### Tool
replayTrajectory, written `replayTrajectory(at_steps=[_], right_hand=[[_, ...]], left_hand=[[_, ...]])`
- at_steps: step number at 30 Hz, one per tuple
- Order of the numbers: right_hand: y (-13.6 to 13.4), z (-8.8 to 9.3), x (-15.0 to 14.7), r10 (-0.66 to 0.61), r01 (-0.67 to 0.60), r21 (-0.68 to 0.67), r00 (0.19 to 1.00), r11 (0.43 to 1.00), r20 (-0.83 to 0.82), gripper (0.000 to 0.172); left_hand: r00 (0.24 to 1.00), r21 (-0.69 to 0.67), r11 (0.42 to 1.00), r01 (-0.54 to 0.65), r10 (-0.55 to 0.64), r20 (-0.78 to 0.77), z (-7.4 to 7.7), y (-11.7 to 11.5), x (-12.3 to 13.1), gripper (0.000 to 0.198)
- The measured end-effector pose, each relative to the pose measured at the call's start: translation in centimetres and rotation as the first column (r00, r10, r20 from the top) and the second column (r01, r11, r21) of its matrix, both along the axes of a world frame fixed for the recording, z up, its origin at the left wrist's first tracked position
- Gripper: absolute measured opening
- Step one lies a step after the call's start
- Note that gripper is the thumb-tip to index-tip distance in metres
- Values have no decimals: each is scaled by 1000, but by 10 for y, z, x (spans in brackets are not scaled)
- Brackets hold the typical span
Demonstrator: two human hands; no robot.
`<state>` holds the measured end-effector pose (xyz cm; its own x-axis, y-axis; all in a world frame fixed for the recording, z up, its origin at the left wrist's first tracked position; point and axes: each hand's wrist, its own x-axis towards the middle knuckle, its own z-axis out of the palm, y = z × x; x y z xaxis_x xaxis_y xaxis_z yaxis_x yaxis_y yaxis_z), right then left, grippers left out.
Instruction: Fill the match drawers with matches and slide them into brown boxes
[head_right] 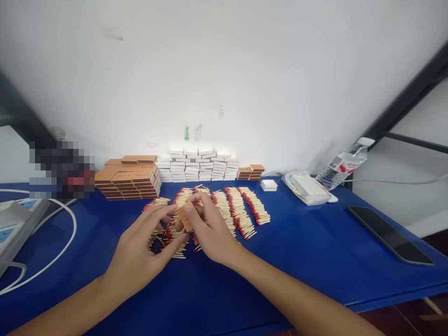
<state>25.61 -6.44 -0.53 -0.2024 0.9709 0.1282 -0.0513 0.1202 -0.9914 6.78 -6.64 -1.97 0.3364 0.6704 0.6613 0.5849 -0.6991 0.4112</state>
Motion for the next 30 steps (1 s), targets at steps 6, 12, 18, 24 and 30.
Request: replayTrajectory(at_steps=[6, 12, 18, 24, 30], right_hand=[[-5, -8, -1, -82, 83, 3, 987, 997, -135, 39], [-11, -7, -10, -182, 162, -92, 941, 983, -286, 49], [-13, -11, -10, -206, 179, -121, 940, 976, -272, 48], [-11, -11, -10, -170, 144, -116, 953, 983, -251, 46], [-11, -12, -10, -110, 94, -79, 964, 992, -242, 37]], left_hand=[[999, -36, 999, -35, 35, 8, -2, -5, 2, 53], [998, -5, 999, -48, 49, 44, -5, -1, 3, 64], [1000, 148, 989, -8, 5, 18, -1, 1, 0, 36], [998, 129, 992, -17, 9, 57, 3, 6, -4, 28], [998, 123, 992, -2, -5, 57, 6, 9, -7, 28]])
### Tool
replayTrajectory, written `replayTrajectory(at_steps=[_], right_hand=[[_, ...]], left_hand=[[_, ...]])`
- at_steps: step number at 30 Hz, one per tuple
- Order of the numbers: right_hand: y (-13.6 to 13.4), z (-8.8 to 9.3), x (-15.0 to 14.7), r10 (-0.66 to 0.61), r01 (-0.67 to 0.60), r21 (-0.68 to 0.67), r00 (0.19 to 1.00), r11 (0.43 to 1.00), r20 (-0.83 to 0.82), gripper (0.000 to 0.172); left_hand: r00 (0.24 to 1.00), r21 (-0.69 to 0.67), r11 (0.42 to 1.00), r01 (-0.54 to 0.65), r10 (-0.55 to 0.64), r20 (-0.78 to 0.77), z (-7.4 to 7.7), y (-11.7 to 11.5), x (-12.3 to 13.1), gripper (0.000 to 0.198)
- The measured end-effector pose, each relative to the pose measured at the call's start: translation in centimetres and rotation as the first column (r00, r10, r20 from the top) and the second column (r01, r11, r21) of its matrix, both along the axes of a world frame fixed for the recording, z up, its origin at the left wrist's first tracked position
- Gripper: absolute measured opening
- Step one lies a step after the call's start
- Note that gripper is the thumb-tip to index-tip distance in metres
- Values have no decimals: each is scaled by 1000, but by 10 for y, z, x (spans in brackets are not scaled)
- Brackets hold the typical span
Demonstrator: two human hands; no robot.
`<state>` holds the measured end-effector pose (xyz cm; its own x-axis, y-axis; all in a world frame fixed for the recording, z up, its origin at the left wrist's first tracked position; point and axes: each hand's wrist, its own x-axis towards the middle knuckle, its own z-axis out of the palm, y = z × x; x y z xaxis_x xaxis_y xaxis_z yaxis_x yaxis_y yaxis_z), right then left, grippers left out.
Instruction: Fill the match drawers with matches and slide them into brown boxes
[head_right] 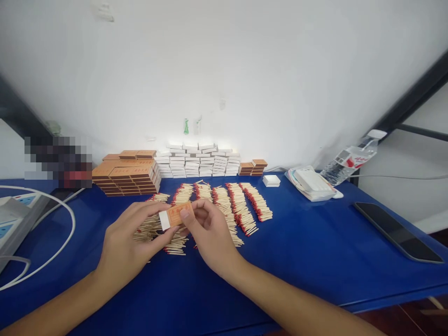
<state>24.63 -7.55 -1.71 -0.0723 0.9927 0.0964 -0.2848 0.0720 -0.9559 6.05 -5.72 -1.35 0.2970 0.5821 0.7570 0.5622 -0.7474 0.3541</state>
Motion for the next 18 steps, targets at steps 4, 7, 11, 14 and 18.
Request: replayTrajectory(at_steps=[4, 7, 11, 14, 18], right_hand=[[0, 0, 1, -13, 13, 2, 1000, 1000, 27, 36], [2, 2, 3, -10, 9, 44, 999, 999, 32, 35], [2, 6, 5, 2, -6, 174, 1000, 985, 23, 28], [3, 7, 9, -14, -2, 238, 998, 971, 66, 22], [7, 4, 15, -93, 46, 296, 985, 954, 148, 19]], left_hand=[[1000, -18, 1000, 3, -3, -5, -3, 2, -1, 30], [999, -123, 992, -30, 35, 39, -3, 2, -2, 41], [992, -313, 950, 20, 21, 128, 1, 3, -5, 39], [980, -400, 908, 126, -51, 192, 4, 3, -8, 33], [962, -447, 869, 212, -105, 252, 5, 3, -7, 28]])
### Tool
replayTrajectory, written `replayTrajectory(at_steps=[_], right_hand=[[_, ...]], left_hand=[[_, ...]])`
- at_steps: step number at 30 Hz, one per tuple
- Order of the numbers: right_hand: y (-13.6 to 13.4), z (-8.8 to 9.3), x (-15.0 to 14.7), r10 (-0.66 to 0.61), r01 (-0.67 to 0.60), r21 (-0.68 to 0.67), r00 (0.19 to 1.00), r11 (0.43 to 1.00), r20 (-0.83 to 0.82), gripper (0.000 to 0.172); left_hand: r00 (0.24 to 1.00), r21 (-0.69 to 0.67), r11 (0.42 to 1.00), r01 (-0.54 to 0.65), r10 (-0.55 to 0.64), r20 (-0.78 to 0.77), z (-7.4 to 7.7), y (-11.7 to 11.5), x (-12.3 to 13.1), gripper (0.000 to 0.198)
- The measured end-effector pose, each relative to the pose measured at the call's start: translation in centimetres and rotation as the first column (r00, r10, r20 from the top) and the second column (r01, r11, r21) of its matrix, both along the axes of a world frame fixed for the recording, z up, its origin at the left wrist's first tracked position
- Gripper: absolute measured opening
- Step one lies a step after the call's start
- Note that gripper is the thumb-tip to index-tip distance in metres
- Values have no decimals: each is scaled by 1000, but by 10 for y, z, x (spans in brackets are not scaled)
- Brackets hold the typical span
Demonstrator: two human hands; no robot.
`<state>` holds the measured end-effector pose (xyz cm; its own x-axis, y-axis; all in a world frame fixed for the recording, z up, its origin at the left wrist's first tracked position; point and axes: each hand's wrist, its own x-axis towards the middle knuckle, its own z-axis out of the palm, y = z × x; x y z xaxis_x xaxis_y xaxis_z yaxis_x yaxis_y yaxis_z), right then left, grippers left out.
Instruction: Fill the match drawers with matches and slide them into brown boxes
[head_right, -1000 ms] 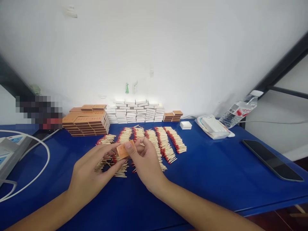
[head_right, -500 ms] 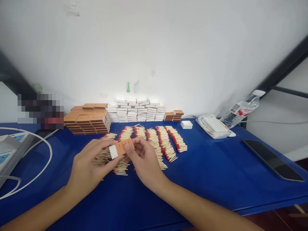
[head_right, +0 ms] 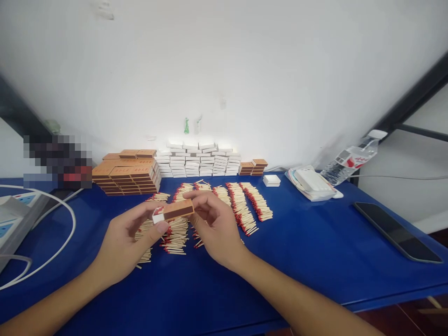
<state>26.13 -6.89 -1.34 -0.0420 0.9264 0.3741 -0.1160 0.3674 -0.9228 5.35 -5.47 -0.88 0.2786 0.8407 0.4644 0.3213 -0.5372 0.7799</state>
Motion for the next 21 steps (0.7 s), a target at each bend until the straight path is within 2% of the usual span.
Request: replayTrajectory(at_steps=[7, 10, 14, 17, 21], right_hand=[[6, -5, 5, -68, 61, 72, 992, 996, 106, 15], [7, -6, 5, -110, 98, 98, 987, 990, 121, 17], [10, -7, 5, -188, 179, 96, 978, 979, 86, 15], [10, -8, 5, -215, 208, 87, 973, 974, 78, 17], [11, -9, 5, -194, 188, 64, 974, 980, 116, 18]], left_hand=[[998, 18, 999, -38, 37, 48, 2, 0, 3, 18], [998, 52, 997, -53, 54, -26, 3, -1, 2, 26], [985, 153, 988, 14, 13, -170, -2, -6, 4, 41], [985, 202, 979, 7, 29, -172, -6, -9, 6, 33], [981, 234, 969, -75, 115, -160, -6, -5, 3, 29]])
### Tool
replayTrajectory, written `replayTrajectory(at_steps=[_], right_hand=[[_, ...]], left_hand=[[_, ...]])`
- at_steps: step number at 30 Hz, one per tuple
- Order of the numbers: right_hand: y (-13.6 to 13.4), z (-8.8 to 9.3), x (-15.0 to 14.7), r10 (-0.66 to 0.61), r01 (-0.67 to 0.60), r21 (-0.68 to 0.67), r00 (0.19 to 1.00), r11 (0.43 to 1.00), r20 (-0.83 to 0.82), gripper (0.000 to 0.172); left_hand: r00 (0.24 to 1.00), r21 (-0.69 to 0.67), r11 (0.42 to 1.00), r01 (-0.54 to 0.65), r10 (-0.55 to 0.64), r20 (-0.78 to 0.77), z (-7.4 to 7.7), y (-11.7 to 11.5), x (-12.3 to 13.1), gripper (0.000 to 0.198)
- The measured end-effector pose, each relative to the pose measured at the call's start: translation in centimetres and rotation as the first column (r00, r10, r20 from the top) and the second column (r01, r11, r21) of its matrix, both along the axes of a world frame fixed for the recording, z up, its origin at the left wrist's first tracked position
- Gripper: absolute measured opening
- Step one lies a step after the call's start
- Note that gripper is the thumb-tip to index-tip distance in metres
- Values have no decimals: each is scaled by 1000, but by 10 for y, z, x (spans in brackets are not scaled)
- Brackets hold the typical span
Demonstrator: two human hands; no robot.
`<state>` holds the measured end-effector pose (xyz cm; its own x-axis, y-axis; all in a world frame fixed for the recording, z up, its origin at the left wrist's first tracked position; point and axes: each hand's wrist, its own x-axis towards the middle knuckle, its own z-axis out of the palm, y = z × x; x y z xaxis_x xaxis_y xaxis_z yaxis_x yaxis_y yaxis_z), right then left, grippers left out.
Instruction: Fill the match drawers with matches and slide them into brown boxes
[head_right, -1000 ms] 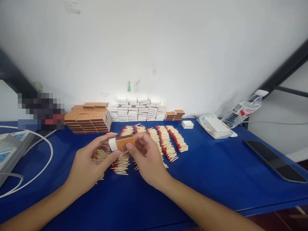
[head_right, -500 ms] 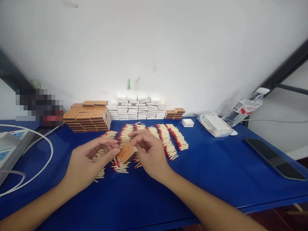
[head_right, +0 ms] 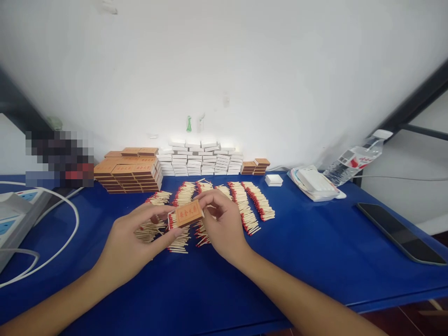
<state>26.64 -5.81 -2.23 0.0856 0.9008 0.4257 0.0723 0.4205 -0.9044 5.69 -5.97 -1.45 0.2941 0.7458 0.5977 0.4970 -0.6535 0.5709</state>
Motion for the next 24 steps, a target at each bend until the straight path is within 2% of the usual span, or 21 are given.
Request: replayTrajectory(at_steps=[2, 5, 8, 11, 17, 21, 24], right_hand=[[1, 0, 0, 46, -48, -73, 998, 996, -31, 18], [2, 0, 0, 117, -158, -233, 977, 960, -181, 23], [0, 2, 0, 141, -206, -304, 965, 930, -220, 29], [-1, 4, 0, 132, -172, -312, 981, 934, -145, 34], [7, 10, 14, 77, -112, -315, 989, 942, -122, 35], [16, 16, 34, -24, -20, -304, 990, 953, -140, 31], [22, 20, 49, -125, 84, -265, 982, 961, -143, 29]], left_hand=[[1000, 18, 999, -29, 29, -5, 1, 4, -3, 27], [999, 56, 998, -35, 36, -18, 2, 11, -7, 27], [999, 85, 996, -30, 33, -40, 2, 13, -8, 28], [999, 89, 996, -23, 27, -39, 3, 12, -8, 29], [999, 84, 996, -31, 33, -21, 4, 13, -10, 27], [998, 60, 996, -63, 65, -20, 4, 15, -10, 29], [999, 49, 999, -17, 19, -38, 5, 11, -8, 28]])
